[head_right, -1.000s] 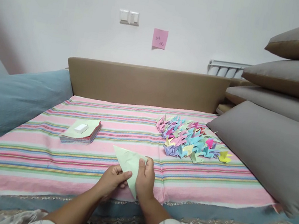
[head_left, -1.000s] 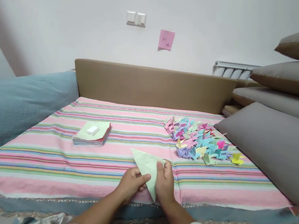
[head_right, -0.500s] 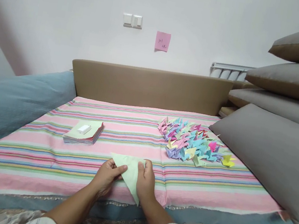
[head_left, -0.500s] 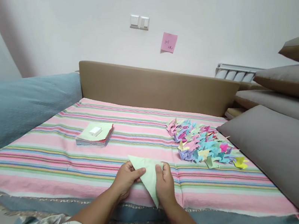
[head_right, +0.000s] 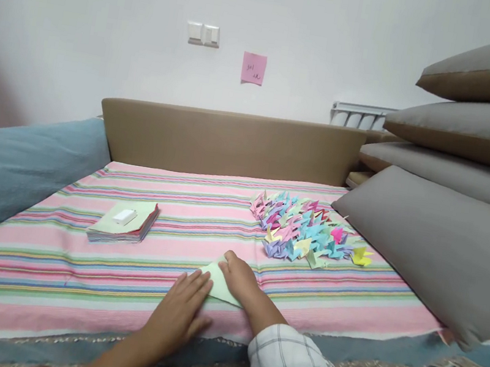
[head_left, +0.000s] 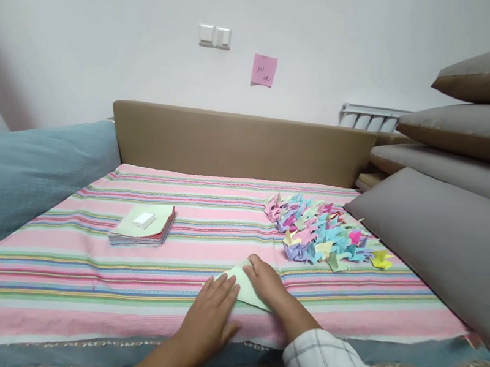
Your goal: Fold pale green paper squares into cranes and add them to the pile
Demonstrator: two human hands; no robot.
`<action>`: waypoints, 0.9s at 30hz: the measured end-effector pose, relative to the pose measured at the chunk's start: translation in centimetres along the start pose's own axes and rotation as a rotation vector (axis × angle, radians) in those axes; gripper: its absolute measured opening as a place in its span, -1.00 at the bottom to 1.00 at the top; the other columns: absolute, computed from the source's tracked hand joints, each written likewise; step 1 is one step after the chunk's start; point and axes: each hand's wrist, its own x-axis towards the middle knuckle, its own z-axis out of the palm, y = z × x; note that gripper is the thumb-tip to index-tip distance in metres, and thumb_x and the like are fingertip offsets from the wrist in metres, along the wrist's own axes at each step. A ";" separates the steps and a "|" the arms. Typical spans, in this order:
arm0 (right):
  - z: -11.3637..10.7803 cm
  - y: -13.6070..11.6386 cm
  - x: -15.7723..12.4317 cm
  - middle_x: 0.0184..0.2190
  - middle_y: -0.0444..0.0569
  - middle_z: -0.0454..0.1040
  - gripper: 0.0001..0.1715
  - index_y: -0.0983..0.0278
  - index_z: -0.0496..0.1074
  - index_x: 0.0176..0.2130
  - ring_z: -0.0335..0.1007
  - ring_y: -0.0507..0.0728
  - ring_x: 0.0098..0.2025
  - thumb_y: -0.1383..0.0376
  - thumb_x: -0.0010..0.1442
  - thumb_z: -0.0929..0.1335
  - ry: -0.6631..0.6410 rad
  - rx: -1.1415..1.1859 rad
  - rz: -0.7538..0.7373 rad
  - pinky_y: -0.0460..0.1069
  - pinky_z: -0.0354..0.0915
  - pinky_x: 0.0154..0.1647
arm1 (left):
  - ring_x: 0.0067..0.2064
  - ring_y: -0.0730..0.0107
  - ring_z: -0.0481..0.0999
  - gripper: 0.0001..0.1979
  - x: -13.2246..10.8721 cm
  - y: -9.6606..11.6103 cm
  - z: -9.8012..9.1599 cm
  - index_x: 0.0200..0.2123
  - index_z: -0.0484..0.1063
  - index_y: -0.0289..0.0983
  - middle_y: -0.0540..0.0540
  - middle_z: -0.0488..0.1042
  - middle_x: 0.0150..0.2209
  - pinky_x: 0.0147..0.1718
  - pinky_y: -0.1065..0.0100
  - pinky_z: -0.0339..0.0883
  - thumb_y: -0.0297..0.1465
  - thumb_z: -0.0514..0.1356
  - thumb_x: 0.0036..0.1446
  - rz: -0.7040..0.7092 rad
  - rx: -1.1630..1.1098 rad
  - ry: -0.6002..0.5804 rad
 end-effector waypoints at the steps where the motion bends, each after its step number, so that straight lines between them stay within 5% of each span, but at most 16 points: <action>1: 0.1 0.0 0.2 -0.56 -0.20 0.25 -0.89 0.21 0.23 -0.37 0.17 0.03 -0.49 0.25 0.20 0.21 -0.014 -0.031 -0.013 -0.11 -0.10 -0.49 | 0.26 0.00 0.04 -0.33 -0.1 0.3 0.6 0.19 0.14 -0.28 -0.24 0.13 0.23 0.18 -0.05 -0.06 -0.22 0.18 0.02 0.014 0.076 -0.063; 5: 0.1 -0.2 1.1 -0.52 -0.17 0.31 -0.89 0.20 0.26 -0.32 0.21 0.04 -0.46 0.22 0.22 0.22 -0.060 -0.096 -0.067 -0.10 -0.11 -0.49 | 0.30 -0.01 -0.10 -0.14 -0.2 0.5 2.0 0.25 -0.02 -0.33 -0.28 -0.03 0.28 0.21 -0.02 -0.12 -0.10 0.20 -0.04 0.003 0.228 -0.181; 13: 0.4 -0.4 2.6 -0.34 -0.11 0.39 -0.89 0.22 0.32 -0.32 0.26 0.05 -0.31 0.27 0.21 0.24 -0.051 -0.177 -0.185 -0.09 0.01 -0.36 | 0.28 -0.09 -0.06 -0.18 0.4 0.6 2.0 0.25 0.01 -0.31 -0.28 -0.04 0.28 0.18 -0.10 -0.11 -0.08 0.17 -0.01 -0.077 0.285 -0.214; 24: 1.0 -0.6 2.7 -0.34 -0.10 0.42 -0.90 0.22 0.38 -0.34 0.28 0.06 -0.30 0.26 0.17 0.28 -0.034 -0.188 -0.079 -0.08 0.02 -0.39 | 0.30 -0.07 -0.13 -0.14 -0.2 -0.3 3.4 0.27 -0.07 -0.26 -0.26 -0.07 0.30 0.19 -0.11 -0.19 0.00 0.11 -0.01 -0.082 0.244 -0.181; 27: 0.4 -0.7 2.3 -0.23 -0.04 0.43 -0.84 0.22 0.38 -0.21 0.29 0.11 -0.20 0.30 0.16 0.29 0.071 -0.190 -0.056 -0.04 0.09 -0.29 | 0.31 -0.05 -0.14 -0.13 -0.1 -0.3 3.4 0.27 -0.08 -0.25 -0.25 -0.07 0.30 0.20 -0.10 -0.21 0.00 0.13 -0.03 -0.074 0.245 -0.181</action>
